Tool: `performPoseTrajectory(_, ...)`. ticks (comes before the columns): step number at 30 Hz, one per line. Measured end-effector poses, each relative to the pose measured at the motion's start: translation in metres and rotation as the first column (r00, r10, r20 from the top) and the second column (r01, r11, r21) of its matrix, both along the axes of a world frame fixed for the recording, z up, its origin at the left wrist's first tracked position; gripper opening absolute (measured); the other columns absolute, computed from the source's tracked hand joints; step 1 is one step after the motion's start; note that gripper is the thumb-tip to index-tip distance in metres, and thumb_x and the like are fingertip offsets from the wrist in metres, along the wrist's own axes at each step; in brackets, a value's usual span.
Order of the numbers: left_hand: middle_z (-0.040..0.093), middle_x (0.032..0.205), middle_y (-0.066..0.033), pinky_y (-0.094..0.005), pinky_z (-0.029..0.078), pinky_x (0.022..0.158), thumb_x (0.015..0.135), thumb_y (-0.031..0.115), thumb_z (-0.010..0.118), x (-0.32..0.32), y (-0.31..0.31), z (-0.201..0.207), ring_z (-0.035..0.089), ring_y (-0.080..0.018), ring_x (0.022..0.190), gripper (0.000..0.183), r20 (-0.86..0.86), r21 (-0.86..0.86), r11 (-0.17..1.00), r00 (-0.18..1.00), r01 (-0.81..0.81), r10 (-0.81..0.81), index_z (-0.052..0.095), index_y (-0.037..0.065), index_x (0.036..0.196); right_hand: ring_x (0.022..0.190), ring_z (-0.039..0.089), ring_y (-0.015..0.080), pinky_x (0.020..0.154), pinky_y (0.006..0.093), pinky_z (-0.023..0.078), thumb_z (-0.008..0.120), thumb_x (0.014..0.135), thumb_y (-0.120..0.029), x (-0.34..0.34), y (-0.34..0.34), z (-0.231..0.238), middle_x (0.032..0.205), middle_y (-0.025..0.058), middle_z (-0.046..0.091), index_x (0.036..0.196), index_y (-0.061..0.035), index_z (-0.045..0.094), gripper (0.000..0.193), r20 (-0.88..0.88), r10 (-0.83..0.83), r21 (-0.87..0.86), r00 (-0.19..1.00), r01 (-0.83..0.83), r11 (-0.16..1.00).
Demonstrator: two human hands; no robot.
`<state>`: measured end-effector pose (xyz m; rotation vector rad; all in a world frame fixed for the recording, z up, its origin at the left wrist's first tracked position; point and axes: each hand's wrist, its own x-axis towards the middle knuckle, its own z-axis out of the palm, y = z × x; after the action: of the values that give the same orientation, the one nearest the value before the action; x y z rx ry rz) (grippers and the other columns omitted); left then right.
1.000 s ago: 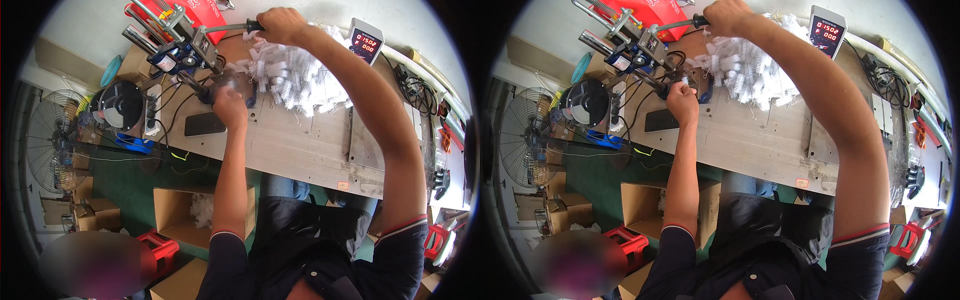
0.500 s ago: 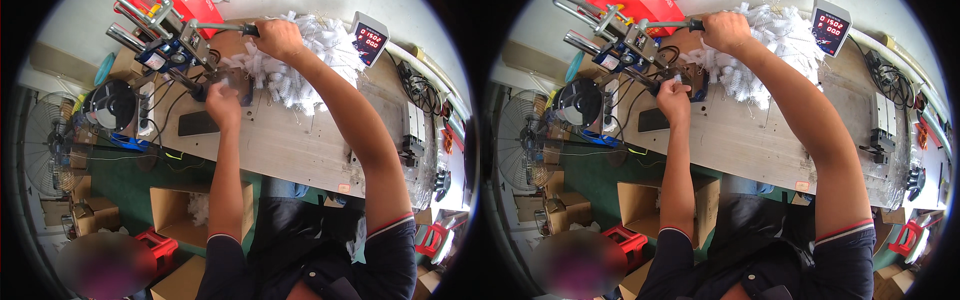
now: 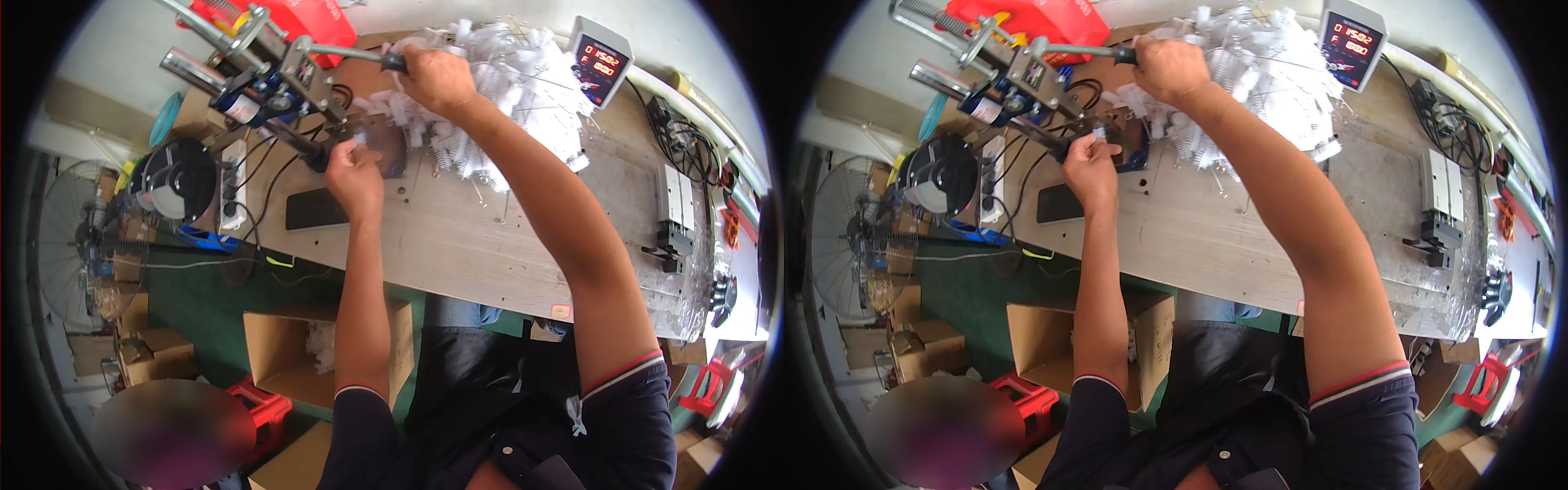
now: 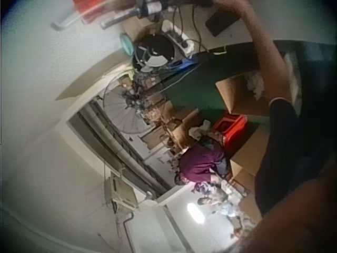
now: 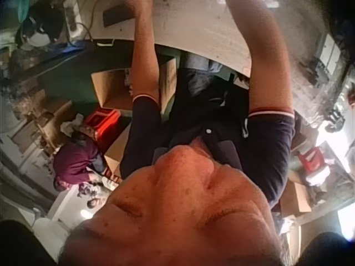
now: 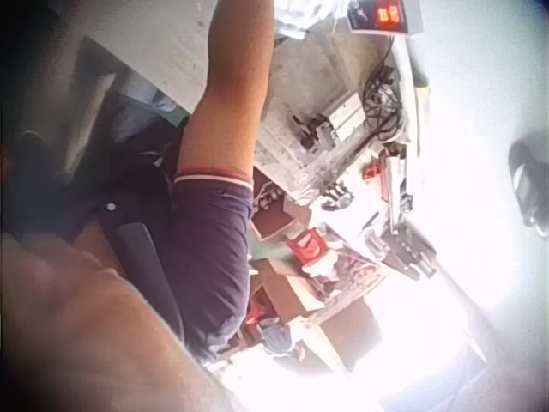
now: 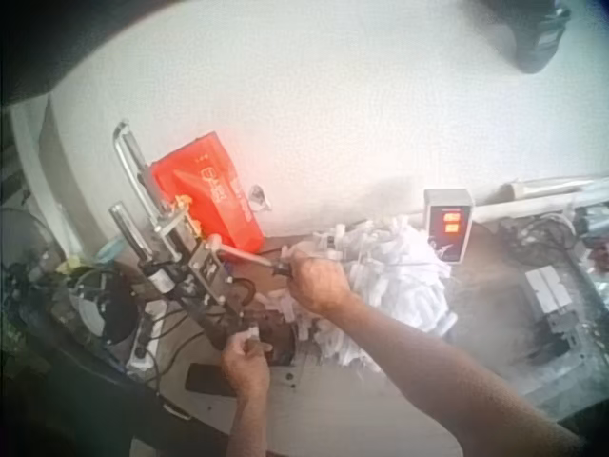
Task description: The person assembles small white plastic components by hand and using a manual press machine.
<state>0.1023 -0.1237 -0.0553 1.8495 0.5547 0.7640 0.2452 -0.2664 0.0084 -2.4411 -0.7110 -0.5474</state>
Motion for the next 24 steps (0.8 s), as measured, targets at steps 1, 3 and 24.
performPoseTrajectory(1,0.075,0.082,-0.0102,-0.0284,0.053,0.067,0.093,0.000,0.062,0.001,0.000,-0.001,0.067,-0.0141,0.071,0.015,0.026,-0.003,1.000,1.000,0.011,-0.011,0.068,-0.004,0.106,0.088,0.072,0.0384,0.077,0.0511,0.057,0.063,0.089,-0.031,0.001,0.000,0.002,0.091,0.0162,0.074,0.100,-0.0070,0.063,0.026,-0.005,-0.007,-0.007,1.000,0.007,1.000)
performPoseTrajectory(3,0.074,0.080,-0.0119,-0.0327,0.054,0.069,0.091,0.001,0.061,0.002,0.006,-0.002,0.071,-0.0201,0.073,0.015,0.061,0.022,1.000,0.998,0.012,-0.013,0.068,-0.004,0.103,0.087,0.071,0.0388,0.077,0.0514,0.056,0.063,0.090,-0.032,0.001,0.001,0.009,0.091,0.0164,0.073,0.099,-0.0070,0.063,0.026,0.015,0.013,0.006,1.000,-0.013,1.000)
performPoseTrajectory(24,0.071,0.080,-0.0133,-0.0341,0.056,0.066,0.099,0.012,0.060,-0.129,0.018,-0.008,0.075,-0.0206,0.075,0.015,0.119,0.125,0.991,0.992,0.035,-0.050,0.066,0.002,0.108,0.097,0.069,0.0402,0.082,0.0536,0.054,0.061,0.097,-0.015,0.000,-0.070,0.128,0.111,0.0161,0.066,0.117,-0.0084,0.055,0.021,0.275,0.015,-0.412,0.961,0.104,0.905)
